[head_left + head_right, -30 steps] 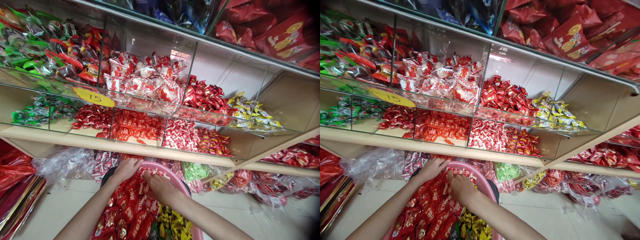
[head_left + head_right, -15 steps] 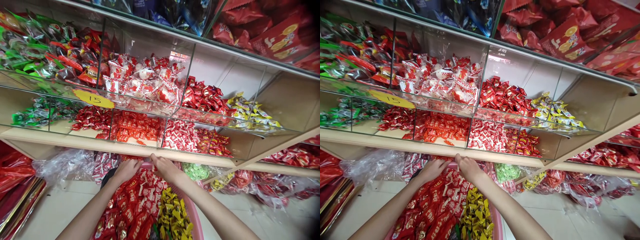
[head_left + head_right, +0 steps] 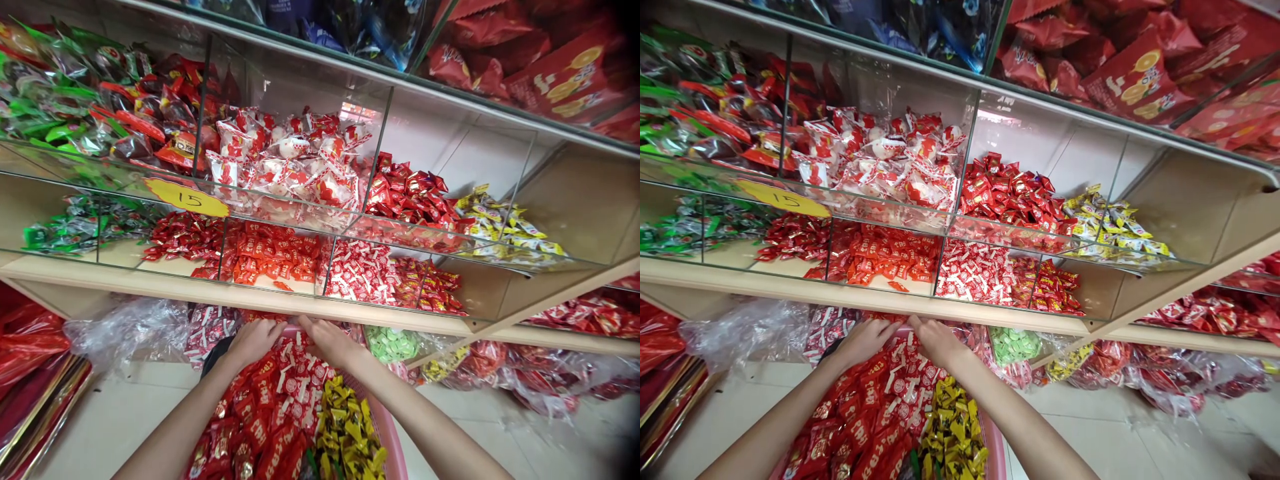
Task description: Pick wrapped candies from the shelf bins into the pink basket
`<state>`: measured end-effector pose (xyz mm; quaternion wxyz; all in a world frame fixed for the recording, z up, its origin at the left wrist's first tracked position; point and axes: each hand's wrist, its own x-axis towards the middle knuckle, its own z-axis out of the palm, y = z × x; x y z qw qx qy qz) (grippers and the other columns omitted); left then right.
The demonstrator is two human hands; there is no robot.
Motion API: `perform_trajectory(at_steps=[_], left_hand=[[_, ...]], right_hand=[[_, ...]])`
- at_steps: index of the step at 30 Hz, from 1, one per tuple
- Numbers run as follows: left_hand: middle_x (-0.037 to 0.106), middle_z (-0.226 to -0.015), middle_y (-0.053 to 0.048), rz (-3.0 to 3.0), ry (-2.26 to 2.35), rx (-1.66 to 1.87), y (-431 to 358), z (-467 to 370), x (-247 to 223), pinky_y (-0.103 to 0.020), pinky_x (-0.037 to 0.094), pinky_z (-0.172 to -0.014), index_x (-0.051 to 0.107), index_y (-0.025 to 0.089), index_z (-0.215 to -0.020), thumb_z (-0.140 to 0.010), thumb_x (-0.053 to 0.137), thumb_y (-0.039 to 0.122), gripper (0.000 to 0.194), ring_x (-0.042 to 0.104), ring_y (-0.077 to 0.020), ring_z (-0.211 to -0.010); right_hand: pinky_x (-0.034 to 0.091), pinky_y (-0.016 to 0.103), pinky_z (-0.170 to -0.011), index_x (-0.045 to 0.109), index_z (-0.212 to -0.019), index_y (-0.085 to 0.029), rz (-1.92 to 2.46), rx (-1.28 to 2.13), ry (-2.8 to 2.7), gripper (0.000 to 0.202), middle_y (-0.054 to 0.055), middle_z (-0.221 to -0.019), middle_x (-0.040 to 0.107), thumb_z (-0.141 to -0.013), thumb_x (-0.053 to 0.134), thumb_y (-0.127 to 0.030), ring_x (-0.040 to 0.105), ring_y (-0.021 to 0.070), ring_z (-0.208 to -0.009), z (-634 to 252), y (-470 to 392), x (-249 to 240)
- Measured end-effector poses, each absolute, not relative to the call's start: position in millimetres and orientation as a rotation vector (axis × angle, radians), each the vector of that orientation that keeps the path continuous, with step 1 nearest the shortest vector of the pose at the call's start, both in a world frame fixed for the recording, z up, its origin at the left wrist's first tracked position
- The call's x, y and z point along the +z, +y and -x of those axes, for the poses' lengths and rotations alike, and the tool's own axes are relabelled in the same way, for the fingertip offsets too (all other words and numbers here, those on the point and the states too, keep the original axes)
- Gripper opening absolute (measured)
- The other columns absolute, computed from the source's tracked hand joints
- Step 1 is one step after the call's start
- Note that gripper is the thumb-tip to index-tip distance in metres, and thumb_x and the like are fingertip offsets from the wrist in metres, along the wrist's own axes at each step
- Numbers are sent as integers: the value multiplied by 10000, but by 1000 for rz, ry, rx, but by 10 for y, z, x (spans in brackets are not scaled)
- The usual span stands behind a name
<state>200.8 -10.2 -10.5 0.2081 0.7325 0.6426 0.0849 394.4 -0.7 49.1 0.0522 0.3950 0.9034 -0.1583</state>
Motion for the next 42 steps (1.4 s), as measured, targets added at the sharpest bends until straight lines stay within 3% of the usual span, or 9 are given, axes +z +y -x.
perform_trajectory(at_steps=[12,21,25,32,36,42], left_hand=[[690,-786,-98,-2028,1785,254,-110,-1997,-90,-271,362,-595,632,196,-718,-856,149,588,637,639,-234,-740],[682,-779,-95,-1999,1764,237,-122,-2033,-20,-267,369,-618,640,188,-754,-854,169,587,625,628,-222,-735],[679,-749,-84,-2016,1769,247,-125,-2025,-32,-266,366,-605,625,192,-725,-854,150,587,632,631,-220,-725],[690,-811,-98,-2033,1790,237,-127,-2014,-49,-267,377,-623,631,192,-750,-860,151,576,625,643,-232,-786],[684,-763,-89,-2039,1775,244,-121,-2013,-49,-262,370,-595,627,195,-734,-855,138,591,641,643,-231,-747],[686,-765,-101,-1993,1781,232,-114,-2043,-25,-264,370,-595,627,185,-712,-859,166,577,622,645,-231,-737]], right_hand=[[396,267,-722,382,-1199,-205,-1345,-673,2863,458,76,-999,593,-778,557,-163,564,194,-893,-4054,-23,622],[412,306,-755,447,-1156,-191,-1299,-510,2832,423,72,-936,586,-768,610,-232,538,217,-899,-4161,-414,606],[435,314,-735,471,-1120,-177,-1223,-478,2808,385,80,-967,599,-769,613,-249,555,228,-897,-4042,-509,506],[427,356,-826,430,-1208,-170,-1213,-456,2875,494,120,-1083,580,-763,631,-247,523,259,-1033,-3919,-518,462],[437,329,-784,484,-1125,-173,-1279,-536,2953,345,108,-1054,580,-807,579,-265,548,223,-962,-3975,-492,614],[431,274,-684,520,-1002,-168,-1632,-536,3100,200,55,-841,602,-896,424,-308,552,157,-756,-4257,-31,897]])
